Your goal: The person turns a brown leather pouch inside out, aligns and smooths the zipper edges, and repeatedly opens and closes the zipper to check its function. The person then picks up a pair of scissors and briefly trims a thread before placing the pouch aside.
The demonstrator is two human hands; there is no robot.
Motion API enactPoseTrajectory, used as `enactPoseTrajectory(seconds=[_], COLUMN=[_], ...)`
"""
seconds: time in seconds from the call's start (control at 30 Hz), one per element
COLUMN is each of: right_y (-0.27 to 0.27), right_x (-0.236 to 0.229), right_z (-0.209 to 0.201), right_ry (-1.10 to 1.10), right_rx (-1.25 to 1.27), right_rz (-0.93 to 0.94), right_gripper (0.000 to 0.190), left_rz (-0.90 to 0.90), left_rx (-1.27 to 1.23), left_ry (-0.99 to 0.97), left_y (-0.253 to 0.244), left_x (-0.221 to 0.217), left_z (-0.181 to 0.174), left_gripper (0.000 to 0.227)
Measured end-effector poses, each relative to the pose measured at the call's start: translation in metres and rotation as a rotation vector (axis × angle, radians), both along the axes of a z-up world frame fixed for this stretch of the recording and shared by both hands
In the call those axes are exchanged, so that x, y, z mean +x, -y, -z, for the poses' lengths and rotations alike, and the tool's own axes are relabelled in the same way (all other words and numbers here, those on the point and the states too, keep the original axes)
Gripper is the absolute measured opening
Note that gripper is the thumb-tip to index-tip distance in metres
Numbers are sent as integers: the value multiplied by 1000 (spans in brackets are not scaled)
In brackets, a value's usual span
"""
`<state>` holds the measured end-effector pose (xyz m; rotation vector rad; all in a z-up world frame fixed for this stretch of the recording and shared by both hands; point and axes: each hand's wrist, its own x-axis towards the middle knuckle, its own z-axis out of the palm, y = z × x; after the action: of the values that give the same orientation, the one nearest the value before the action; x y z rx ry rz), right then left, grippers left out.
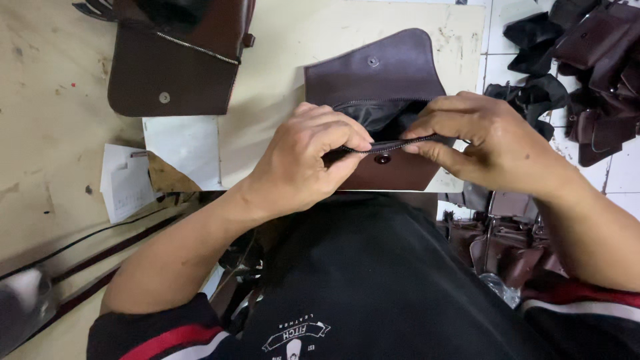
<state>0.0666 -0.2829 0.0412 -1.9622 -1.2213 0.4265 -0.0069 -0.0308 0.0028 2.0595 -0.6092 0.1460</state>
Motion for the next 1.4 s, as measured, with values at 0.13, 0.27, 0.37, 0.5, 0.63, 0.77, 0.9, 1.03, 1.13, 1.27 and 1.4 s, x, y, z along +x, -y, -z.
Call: enactPoseTrajectory(seconds=[0.13,0.27,0.37,0.5,0.63,0.77,0.9,1.03,1.13,1.27,1.4], right_y=[2,3,6,5,-2,-7,-13,-3,15,22,23], right_x=[-5,-9,-10,-11,-15,-21,-29,-23,-17,-11,-11], right_z=[8,10,14,19,19,33,32,51,64,61,57], right_ry=[26,6,20,48,157,259,425,588,689,776,793], right_rx=[50,55,52,84,96,101,81,68,59,149,165], right_rz=[32,60,73,65,44,68,125,138,127,66,24], right_gripper=[14,15,12,11,11,12,14,32,36,15,24], left_rz=[3,1,2,-5,2,12,56,74,63,87,93], left_rx=[-14,-25,-20,-24,-6,-21,-24,49,80,91,131], left_ry=[27,17,9,38,59,94,81,121,104,148,271], left_y=[1,2,2,4,5,9,8,2,0,-3,-2], left_x=[-1,-1,0,0,0,2,2,3,4,7,5], left_z=[-3,-3,-1,1,1,-1,-4,2,2,5,7], left_gripper=[10,10,9,14,20,21,14,5,5,7,11])
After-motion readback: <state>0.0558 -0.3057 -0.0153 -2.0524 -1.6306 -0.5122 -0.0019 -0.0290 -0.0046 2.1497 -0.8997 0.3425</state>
